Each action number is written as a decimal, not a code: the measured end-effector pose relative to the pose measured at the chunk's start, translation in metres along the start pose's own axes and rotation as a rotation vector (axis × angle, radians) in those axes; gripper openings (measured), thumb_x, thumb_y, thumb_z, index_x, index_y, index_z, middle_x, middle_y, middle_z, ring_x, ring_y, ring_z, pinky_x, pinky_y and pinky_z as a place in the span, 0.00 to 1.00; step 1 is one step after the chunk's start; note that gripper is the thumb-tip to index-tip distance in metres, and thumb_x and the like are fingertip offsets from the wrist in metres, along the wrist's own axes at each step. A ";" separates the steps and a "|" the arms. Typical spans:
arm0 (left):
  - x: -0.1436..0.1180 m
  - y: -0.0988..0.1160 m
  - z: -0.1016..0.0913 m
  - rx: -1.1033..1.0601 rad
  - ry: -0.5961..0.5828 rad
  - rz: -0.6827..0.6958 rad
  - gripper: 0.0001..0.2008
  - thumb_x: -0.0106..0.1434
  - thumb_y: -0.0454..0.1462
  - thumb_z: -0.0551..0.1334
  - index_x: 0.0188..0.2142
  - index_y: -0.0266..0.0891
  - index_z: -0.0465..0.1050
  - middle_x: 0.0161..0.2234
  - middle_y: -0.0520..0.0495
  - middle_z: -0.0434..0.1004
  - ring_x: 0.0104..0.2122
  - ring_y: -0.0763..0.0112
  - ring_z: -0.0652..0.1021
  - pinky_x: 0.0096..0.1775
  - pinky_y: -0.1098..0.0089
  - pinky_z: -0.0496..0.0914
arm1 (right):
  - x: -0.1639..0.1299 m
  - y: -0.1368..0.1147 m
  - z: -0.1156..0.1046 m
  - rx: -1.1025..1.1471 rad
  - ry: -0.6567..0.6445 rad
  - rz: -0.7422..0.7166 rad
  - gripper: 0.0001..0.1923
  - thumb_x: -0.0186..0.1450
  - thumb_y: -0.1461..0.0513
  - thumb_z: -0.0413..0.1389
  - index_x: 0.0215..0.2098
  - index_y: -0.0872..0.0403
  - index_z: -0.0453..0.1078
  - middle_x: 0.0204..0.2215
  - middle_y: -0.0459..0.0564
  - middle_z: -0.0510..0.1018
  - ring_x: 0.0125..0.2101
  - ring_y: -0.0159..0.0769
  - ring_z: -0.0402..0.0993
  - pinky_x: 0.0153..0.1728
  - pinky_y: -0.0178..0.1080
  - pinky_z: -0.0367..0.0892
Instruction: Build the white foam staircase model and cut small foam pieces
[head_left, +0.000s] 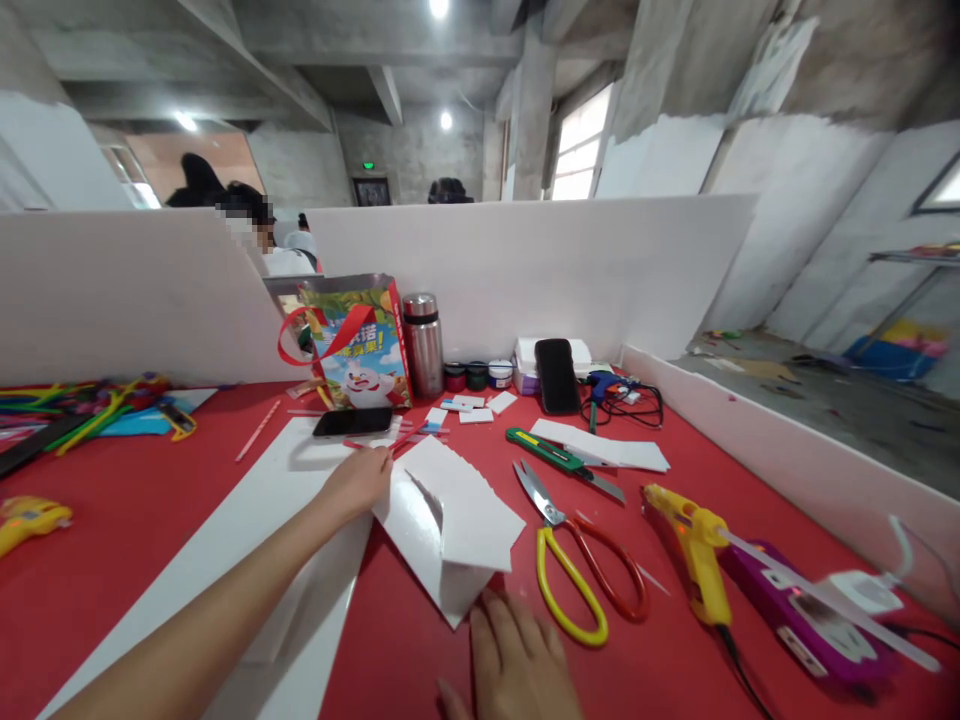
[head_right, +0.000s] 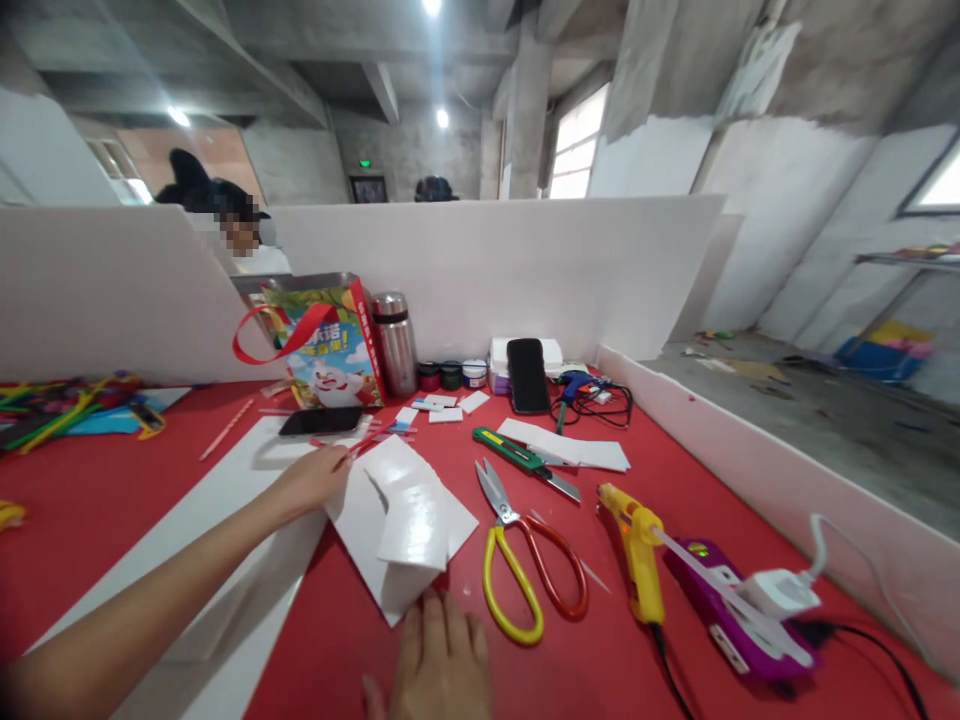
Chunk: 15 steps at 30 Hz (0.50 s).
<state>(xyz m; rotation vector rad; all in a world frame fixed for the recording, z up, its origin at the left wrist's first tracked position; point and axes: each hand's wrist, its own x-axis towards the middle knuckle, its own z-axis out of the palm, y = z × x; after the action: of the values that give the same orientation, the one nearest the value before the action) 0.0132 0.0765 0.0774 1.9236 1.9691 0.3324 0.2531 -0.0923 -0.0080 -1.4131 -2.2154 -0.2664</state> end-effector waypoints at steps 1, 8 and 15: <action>-0.005 -0.004 -0.006 -0.025 -0.003 -0.011 0.14 0.70 0.43 0.62 0.49 0.36 0.73 0.47 0.43 0.77 0.43 0.63 0.79 0.45 0.58 0.76 | -0.002 0.002 0.001 -0.008 -0.021 -0.002 0.22 0.60 0.51 0.64 0.48 0.55 0.79 0.47 0.61 0.83 0.46 0.57 0.79 0.44 0.51 0.75; -0.090 -0.033 -0.033 -0.573 -0.122 -0.172 0.21 0.62 0.54 0.62 0.29 0.38 0.70 0.20 0.54 0.64 0.19 0.75 0.66 0.21 0.74 0.61 | 0.000 0.023 0.000 -0.022 -0.128 -0.034 0.27 0.62 0.52 0.63 0.54 0.58 0.77 0.55 0.63 0.78 0.54 0.57 0.76 0.51 0.50 0.73; -0.179 -0.027 0.025 -1.252 -0.168 -0.629 0.24 0.44 0.47 0.79 0.24 0.38 0.67 0.19 0.54 0.70 0.20 0.75 0.72 0.23 0.77 0.67 | 0.006 0.041 -0.011 0.010 -0.132 -0.057 0.30 0.67 0.58 0.57 0.64 0.64 0.66 0.61 0.66 0.72 0.58 0.55 0.73 0.53 0.47 0.75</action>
<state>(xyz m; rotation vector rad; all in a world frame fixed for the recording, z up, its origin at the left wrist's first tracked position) -0.0003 -0.1050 0.0606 0.5077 1.4865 0.8871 0.2909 -0.0735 0.0003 -1.4009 -2.3630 -0.1862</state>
